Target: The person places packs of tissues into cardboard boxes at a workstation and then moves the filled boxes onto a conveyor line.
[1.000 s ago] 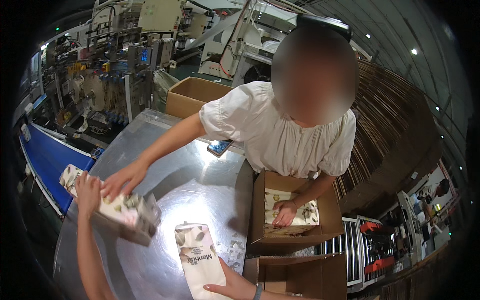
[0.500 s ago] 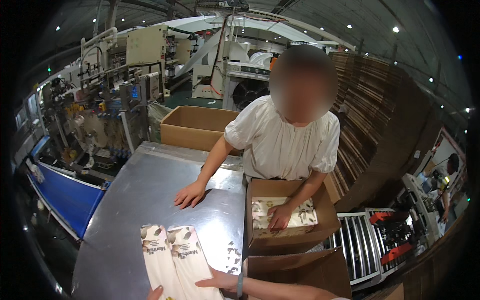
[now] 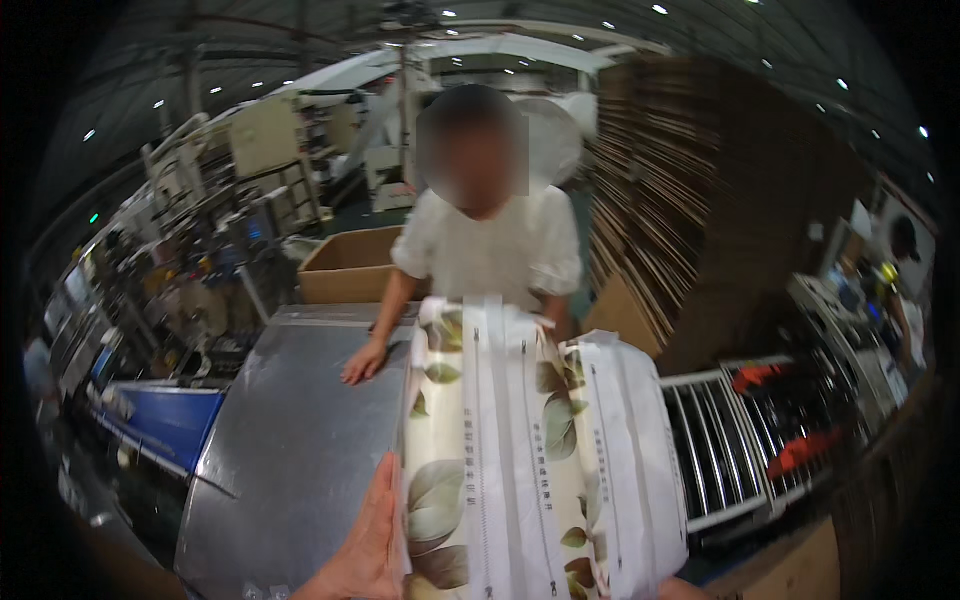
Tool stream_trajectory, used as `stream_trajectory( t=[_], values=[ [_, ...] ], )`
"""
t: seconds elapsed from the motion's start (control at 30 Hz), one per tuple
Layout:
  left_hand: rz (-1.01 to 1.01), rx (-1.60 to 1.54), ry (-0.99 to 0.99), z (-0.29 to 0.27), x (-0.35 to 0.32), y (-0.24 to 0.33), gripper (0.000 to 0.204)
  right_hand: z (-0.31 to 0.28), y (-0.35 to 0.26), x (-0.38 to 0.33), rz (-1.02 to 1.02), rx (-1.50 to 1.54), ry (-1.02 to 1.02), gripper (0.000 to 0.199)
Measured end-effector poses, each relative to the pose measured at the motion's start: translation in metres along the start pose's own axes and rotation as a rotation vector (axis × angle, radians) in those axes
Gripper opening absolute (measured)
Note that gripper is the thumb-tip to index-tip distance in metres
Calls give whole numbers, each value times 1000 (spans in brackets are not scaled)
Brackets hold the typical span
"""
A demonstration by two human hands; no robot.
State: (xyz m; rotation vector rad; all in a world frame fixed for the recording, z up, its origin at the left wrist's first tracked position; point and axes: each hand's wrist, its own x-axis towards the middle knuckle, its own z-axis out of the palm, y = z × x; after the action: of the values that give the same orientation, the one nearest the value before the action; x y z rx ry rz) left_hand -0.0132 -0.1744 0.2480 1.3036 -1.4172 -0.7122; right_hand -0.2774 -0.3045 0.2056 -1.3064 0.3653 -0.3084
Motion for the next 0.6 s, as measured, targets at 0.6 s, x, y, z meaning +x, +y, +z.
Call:
stream_trajectory(
  t=[0.6],
  values=[
    [109, 398, -529, 93, 121, -78, 78, -32, 163, 27, 494, -361, -150, 55]
  ],
)
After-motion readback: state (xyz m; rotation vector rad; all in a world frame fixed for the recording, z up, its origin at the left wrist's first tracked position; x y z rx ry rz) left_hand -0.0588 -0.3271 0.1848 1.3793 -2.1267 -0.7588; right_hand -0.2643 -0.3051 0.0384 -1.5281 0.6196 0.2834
